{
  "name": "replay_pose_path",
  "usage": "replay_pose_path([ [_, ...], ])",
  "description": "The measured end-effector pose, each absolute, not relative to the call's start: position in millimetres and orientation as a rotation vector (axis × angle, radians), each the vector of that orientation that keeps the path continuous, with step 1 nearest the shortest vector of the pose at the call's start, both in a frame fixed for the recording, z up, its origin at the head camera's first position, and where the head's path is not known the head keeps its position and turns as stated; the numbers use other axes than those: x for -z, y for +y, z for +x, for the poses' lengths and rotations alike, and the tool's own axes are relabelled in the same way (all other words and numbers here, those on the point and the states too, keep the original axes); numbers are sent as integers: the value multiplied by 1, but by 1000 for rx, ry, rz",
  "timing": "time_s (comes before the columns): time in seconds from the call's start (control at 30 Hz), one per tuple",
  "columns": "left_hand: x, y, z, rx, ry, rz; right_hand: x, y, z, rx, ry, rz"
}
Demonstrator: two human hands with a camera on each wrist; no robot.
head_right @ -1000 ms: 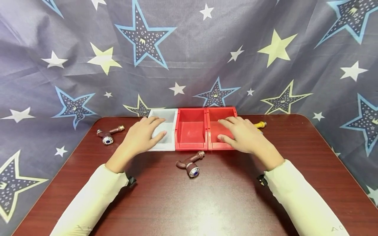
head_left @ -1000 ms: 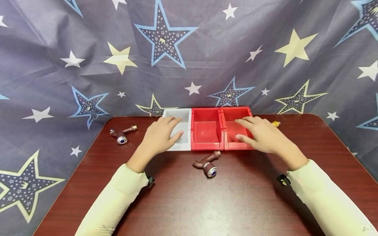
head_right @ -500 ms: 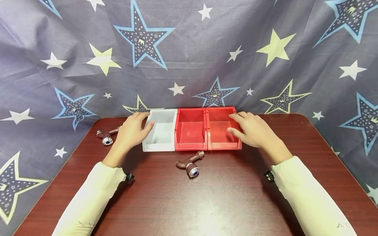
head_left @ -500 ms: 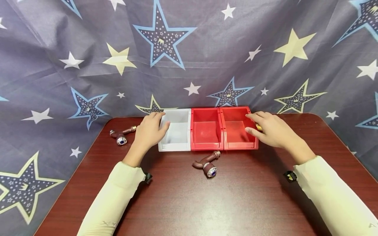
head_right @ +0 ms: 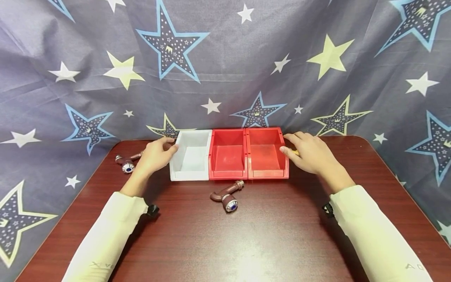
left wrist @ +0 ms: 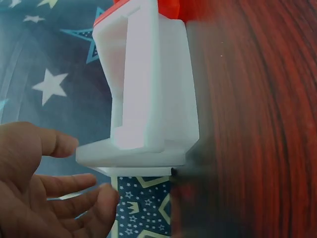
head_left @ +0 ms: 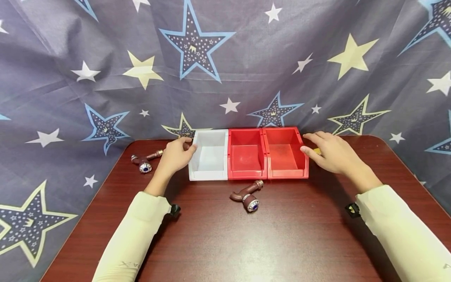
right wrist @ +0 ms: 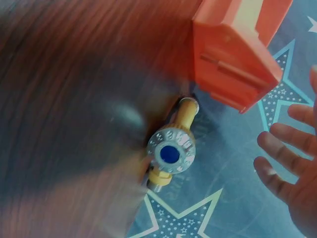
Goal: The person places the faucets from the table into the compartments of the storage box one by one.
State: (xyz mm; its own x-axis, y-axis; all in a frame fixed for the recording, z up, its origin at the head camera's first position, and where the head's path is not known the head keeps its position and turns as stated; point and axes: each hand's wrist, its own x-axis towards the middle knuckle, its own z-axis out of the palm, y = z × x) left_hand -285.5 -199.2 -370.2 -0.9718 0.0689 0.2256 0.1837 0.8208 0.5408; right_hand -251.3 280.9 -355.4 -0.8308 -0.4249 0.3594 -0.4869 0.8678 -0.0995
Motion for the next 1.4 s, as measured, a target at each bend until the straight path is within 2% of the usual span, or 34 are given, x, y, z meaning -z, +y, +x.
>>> replay_pose_path([
  [0.3,375,-212,-295,1608,-2781,-5,354,290,-253,-219,-2722,587],
  [0.47,376,-217,-298,1844,-2739,75,356,295,-255,-208,-2775,538],
  [0.73,374,-219,-300,1960,-2706,98,361,303,-262,-161,-2917,464],
  [1.4,372,-220,-300,2022,-2718,52,385,309,-266,-230,-2948,622],
])
